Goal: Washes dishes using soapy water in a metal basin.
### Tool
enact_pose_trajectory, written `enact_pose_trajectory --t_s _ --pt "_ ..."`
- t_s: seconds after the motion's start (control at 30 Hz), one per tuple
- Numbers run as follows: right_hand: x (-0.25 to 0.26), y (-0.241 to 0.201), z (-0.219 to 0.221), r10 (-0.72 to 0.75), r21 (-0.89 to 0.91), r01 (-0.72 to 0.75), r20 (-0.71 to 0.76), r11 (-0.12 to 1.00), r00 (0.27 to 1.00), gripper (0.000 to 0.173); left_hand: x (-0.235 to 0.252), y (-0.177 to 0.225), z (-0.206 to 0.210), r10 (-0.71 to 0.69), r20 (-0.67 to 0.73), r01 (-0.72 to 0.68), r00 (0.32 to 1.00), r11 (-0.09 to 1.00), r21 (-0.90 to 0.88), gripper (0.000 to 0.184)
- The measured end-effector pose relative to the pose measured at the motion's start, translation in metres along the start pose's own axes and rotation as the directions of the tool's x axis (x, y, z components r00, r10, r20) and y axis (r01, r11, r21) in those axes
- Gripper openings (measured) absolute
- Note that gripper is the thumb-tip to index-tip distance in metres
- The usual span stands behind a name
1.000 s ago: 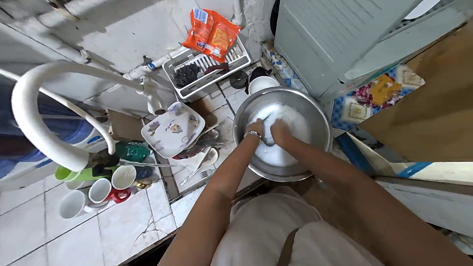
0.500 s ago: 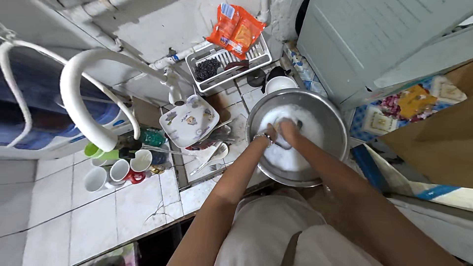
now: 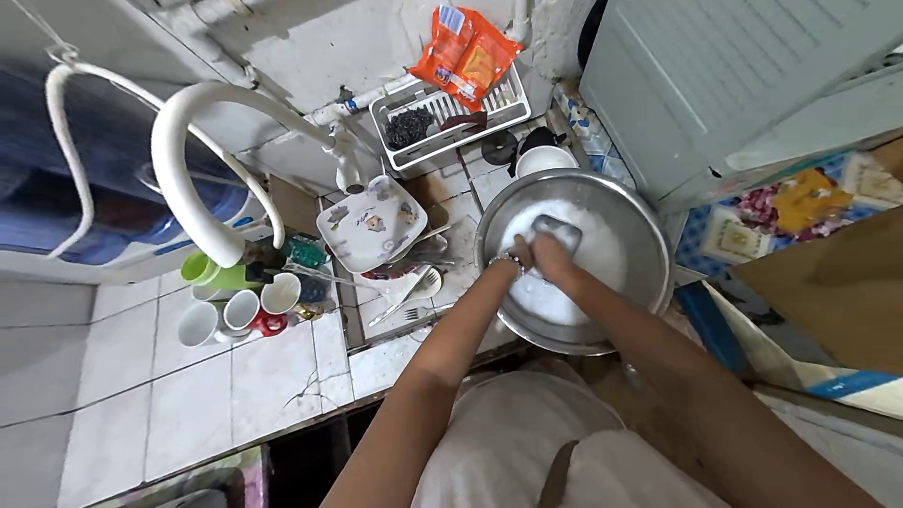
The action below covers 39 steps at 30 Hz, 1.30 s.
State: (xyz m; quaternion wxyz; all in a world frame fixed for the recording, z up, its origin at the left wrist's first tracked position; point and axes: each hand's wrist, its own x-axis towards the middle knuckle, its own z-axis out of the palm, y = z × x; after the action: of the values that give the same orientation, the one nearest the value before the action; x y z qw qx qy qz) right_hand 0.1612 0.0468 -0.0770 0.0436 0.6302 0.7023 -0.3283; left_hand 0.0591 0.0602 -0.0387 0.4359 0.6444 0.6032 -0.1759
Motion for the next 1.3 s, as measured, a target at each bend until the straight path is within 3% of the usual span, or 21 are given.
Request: enact_pose_trajectory --t_s 0.1,0.2,0.3,0.4,0.47,0.53,0.57,0.6,0.63,0.7,0.77,0.8,0.9,0.97,1.07,1.13,1.2,1.27,1.3 --pt "-0.015 0.009 -0.006 -0.089 -0.033 0.091 0.056 0.995 0.994 0.030 -0.004 -0.006 0.007 0.023 -0.069 -0.028 0.997 0.997 -0.069 0.064" --pt "-0.007 0.023 -0.027 0.049 -0.103 -0.036 0.128 0.994 0.991 0.033 -0.016 0.009 0.000 -0.023 0.006 0.023 1.000 0.999 -0.029 0.065" --pt "-0.001 0.018 -0.024 0.079 -0.048 -0.077 0.040 0.996 0.996 0.032 -0.017 0.012 -0.004 -0.026 -0.016 0.027 1.000 0.999 0.041 0.059" --pt "-0.008 0.002 -0.021 0.110 -0.111 -0.104 0.050 0.988 0.993 0.034 -0.039 -0.004 -0.023 0.001 -0.205 -0.013 0.979 0.998 -0.058 0.041" --pt "-0.012 0.001 -0.019 0.121 -0.129 -0.115 0.040 0.985 0.992 0.036 -0.052 -0.037 -0.041 0.016 -0.473 -0.170 0.881 0.944 -0.285 0.030" --pt "-0.011 0.002 -0.018 0.114 -0.116 -0.112 0.014 0.987 0.993 0.036 -0.053 -0.075 -0.063 -0.137 -0.686 -0.386 0.715 0.740 -0.550 0.029" --pt "-0.010 0.002 -0.018 0.119 -0.115 -0.117 0.009 0.986 0.993 0.035 -0.050 -0.094 -0.074 -0.257 -0.718 -0.498 0.647 0.570 -0.653 0.026" --pt "-0.009 0.002 -0.019 0.121 -0.121 -0.119 0.011 0.986 0.993 0.035 -0.049 -0.110 -0.086 -0.357 -0.697 -0.598 0.622 0.358 -0.717 0.023" --pt "-0.009 0.001 -0.020 0.123 -0.128 -0.120 0.018 0.984 0.992 0.035 -0.050 -0.125 -0.097 -0.416 -0.655 -0.661 0.631 0.152 -0.734 0.027" --pt "-0.008 0.000 -0.022 0.123 -0.140 -0.118 0.029 0.983 0.992 0.035 -0.053 -0.148 -0.117 -0.457 -0.603 -0.714 0.654 -0.109 -0.692 0.047" --pt "-0.009 0.000 -0.023 0.121 -0.137 -0.115 0.032 0.984 0.992 0.035 -0.052 -0.160 -0.135 -0.447 -0.577 -0.715 0.684 -0.252 -0.652 0.074" --pt "-0.009 0.000 -0.022 0.119 -0.133 -0.114 0.031 0.985 0.992 0.035 -0.053 -0.162 -0.142 -0.447 -0.556 -0.701 0.701 -0.284 -0.655 0.078" --pt "-0.009 0.000 -0.022 0.116 -0.132 -0.112 0.023 0.985 0.993 0.035 -0.051 -0.160 -0.157 -0.454 -0.541 -0.696 0.708 -0.319 -0.643 0.054" --pt "-0.009 0.000 -0.021 0.110 -0.133 -0.108 0.013 0.985 0.994 0.035 -0.046 -0.154 -0.160 -0.537 -0.517 -0.717 0.666 -0.271 -0.642 0.046" --pt "-0.010 0.003 -0.019 0.091 -0.113 -0.090 0.007 0.990 0.996 0.035 -0.032 -0.154 -0.154 -0.676 -0.530 -0.703 0.512 0.025 -0.711 0.046" --pt "-0.010 0.005 -0.017 0.076 -0.091 -0.076 -0.006 0.993 0.997 0.036 -0.028 -0.153 -0.149 -0.708 -0.549 -0.669 0.444 0.146 -0.729 0.050" --pt "-0.009 0.005 -0.017 0.092 -0.084 -0.094 -0.023 0.992 0.995 0.040 -0.028 -0.148 -0.148 -0.720 -0.533 -0.673 0.445 0.124 -0.729 0.053" --pt "-0.007 0.004 -0.015 0.098 -0.056 -0.100 -0.042 0.993 0.994 0.051 -0.036 -0.132 -0.144 -0.682 -0.521 -0.696 0.513 0.025 -0.718 0.057" --pt "-0.005 0.004 -0.013 0.093 -0.040 -0.095 -0.054 0.995 0.994 0.055 -0.039 -0.121 -0.138 -0.639 -0.555 -0.706 0.532 0.028 -0.708 0.056"
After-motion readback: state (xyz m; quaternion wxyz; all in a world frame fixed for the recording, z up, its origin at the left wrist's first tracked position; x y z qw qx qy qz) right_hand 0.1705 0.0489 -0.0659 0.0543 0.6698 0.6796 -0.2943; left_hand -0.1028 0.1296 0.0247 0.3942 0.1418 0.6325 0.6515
